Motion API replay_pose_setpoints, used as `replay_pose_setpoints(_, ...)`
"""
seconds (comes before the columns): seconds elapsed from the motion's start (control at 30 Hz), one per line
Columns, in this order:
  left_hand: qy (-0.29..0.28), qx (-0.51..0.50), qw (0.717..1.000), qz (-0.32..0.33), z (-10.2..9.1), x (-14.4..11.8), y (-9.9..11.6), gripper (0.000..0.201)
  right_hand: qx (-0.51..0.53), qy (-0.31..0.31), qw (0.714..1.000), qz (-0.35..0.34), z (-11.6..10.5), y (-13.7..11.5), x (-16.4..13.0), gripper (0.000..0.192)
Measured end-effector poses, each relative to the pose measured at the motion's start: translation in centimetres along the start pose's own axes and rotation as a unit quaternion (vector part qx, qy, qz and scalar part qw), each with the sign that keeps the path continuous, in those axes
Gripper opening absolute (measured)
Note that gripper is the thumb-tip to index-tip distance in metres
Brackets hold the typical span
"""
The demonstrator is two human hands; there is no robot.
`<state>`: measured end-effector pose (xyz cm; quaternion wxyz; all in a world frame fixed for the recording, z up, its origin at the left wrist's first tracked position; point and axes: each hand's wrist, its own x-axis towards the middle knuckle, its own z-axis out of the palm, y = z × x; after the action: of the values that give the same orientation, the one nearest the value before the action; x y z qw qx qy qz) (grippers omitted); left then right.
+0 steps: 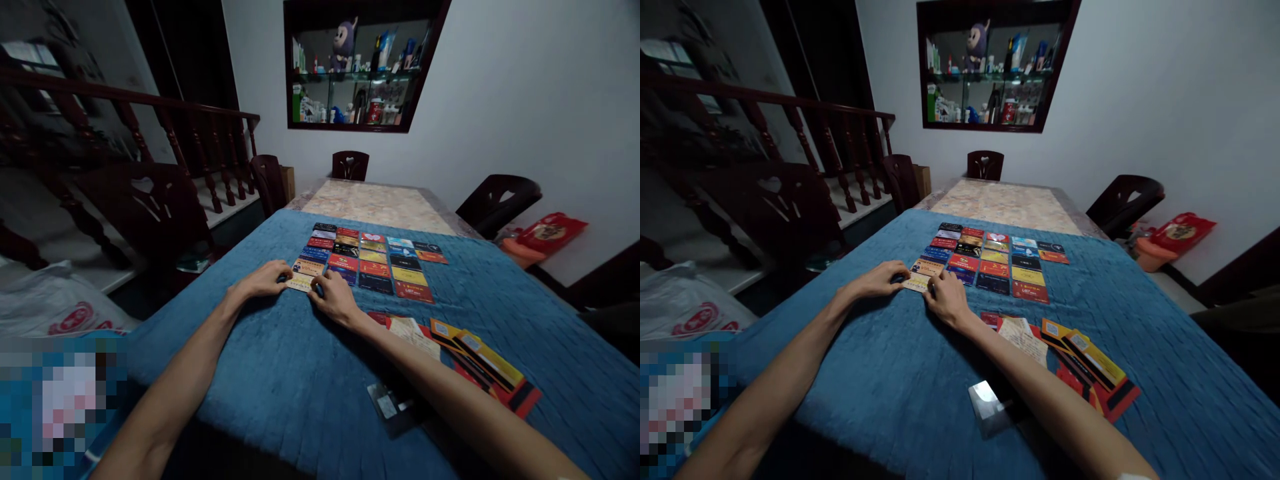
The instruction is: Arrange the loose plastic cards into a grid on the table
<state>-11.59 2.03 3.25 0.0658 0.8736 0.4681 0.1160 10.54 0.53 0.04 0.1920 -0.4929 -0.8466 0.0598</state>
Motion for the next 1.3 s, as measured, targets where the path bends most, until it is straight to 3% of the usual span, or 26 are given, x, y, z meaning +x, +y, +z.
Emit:
replay_pose_setpoints(0.3, 0.021, 0.023, 1.0, -0.002, 0.5, 0.0, 0.1, 0.022, 0.009, -0.033, 0.999, -0.012, -1.5, 0.3, -0.4, 0.025)
replay_pose_setpoints(0.77, 0.158, 0.021, 0.985, 0.067, 1.0, 0.9, 1.7, 0.021, 0.033, 0.076, 0.996, -0.039, -6.9, 6.3, -4.6, 0.017)
replay_pose_setpoints(1.0, 0.166, -0.043, 0.976, 0.137, 1.4, 1.2, 6.8, 0.018, 0.06, 0.09, 0.986, -0.131, -8.7, 8.3, -9.3, 0.016)
replay_pose_setpoints(1.1, 0.12, -0.055, 0.974, 0.185, 1.9, 1.0, 9.8, 0.017, 0.081, 0.072, 0.977, -0.182, -9.2, 8.6, -11.2, 0.016)
replay_pose_setpoints(1.3, 0.026, -0.056, 0.966, 0.251, 3.6, 0.3, 15.4, 0.018, 0.083, 0.016, 0.982, -0.168, -9.6, 9.1, -13.4, 0.018)
